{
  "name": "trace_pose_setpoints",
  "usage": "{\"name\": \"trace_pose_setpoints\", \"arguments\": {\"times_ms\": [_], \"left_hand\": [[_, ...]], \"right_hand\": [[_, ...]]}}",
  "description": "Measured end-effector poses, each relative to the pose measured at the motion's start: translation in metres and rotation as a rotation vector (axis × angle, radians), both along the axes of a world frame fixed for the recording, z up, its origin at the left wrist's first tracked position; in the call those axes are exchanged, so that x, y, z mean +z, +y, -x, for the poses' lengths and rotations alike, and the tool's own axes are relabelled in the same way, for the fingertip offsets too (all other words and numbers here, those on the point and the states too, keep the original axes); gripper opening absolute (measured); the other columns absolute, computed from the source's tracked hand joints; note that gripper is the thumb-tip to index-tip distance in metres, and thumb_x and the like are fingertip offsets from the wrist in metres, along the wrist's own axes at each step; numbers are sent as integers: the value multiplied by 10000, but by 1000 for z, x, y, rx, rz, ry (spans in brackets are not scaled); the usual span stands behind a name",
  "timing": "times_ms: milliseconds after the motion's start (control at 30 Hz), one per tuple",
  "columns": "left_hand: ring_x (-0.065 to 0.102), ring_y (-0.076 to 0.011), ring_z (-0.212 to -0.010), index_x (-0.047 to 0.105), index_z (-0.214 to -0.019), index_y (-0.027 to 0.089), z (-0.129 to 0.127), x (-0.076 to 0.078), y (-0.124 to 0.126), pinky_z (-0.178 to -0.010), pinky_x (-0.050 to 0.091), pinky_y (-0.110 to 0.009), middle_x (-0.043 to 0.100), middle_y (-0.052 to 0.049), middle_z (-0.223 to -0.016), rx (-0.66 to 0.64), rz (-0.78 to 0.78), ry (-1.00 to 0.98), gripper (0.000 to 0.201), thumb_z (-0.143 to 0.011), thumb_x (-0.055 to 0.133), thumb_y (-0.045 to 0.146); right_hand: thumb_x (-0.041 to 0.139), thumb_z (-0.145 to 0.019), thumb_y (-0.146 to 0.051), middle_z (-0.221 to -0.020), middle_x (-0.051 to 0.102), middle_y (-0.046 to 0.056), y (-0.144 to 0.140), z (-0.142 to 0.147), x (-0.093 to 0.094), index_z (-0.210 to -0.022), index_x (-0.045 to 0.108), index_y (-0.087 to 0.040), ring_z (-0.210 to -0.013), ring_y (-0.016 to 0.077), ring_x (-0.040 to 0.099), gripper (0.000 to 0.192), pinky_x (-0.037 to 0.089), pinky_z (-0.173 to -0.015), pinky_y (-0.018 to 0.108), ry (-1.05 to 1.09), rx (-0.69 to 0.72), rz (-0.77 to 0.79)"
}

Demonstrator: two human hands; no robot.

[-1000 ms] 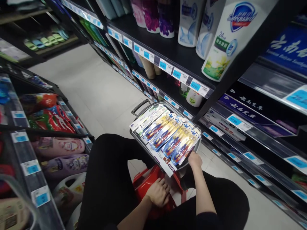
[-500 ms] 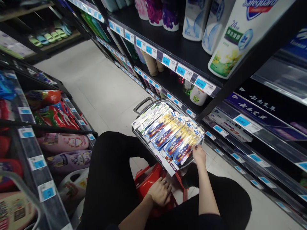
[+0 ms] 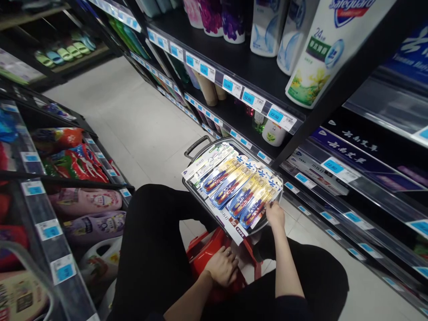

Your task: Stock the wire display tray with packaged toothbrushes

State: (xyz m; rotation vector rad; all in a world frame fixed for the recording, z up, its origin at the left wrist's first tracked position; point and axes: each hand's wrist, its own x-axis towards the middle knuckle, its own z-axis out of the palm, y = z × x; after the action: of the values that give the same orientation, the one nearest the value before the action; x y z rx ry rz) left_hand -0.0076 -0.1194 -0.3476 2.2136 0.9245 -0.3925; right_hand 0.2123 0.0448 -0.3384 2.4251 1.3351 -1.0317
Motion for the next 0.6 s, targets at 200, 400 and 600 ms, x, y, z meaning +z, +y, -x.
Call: {"name": "trace_pose_setpoints", "arguments": {"times_ms": [200, 400, 600], "left_hand": [[512, -295, -1037, 584, -1027, 129, 0, 1, 2, -890, 368, -467, 613, -136, -1040, 7, 39, 6, 376, -829, 424, 405], [512, -294, -1059, 608, -1027, 140, 2, -4, 1, -921, 374, -484, 624, -152, -1047, 37, 32, 32, 364, -828, 441, 395], [538, -261, -1051, 641, -1043, 228, 2, 5, 24, -886, 433, -457, 636, -91, -1094, 44, -1, 93, 295, -812, 532, 376]], "right_hand": [[292, -934, -467, -1097, 596, 152, -1, 0, -5, -1160, 504, -118, -1026, 223, 578, 466, 404, -845, 278, 5, 10, 3], [323, -928, -450, -1104, 592, 169, 4, 5, -8, -1144, 514, -112, -1030, 223, 584, 444, 420, -862, 286, 50, -31, -18], [258, -960, -441, -1032, 623, 140, -8, 15, 29, -1117, 561, -81, -988, 200, 606, 496, 455, -841, 266, 139, -96, -123]]}}
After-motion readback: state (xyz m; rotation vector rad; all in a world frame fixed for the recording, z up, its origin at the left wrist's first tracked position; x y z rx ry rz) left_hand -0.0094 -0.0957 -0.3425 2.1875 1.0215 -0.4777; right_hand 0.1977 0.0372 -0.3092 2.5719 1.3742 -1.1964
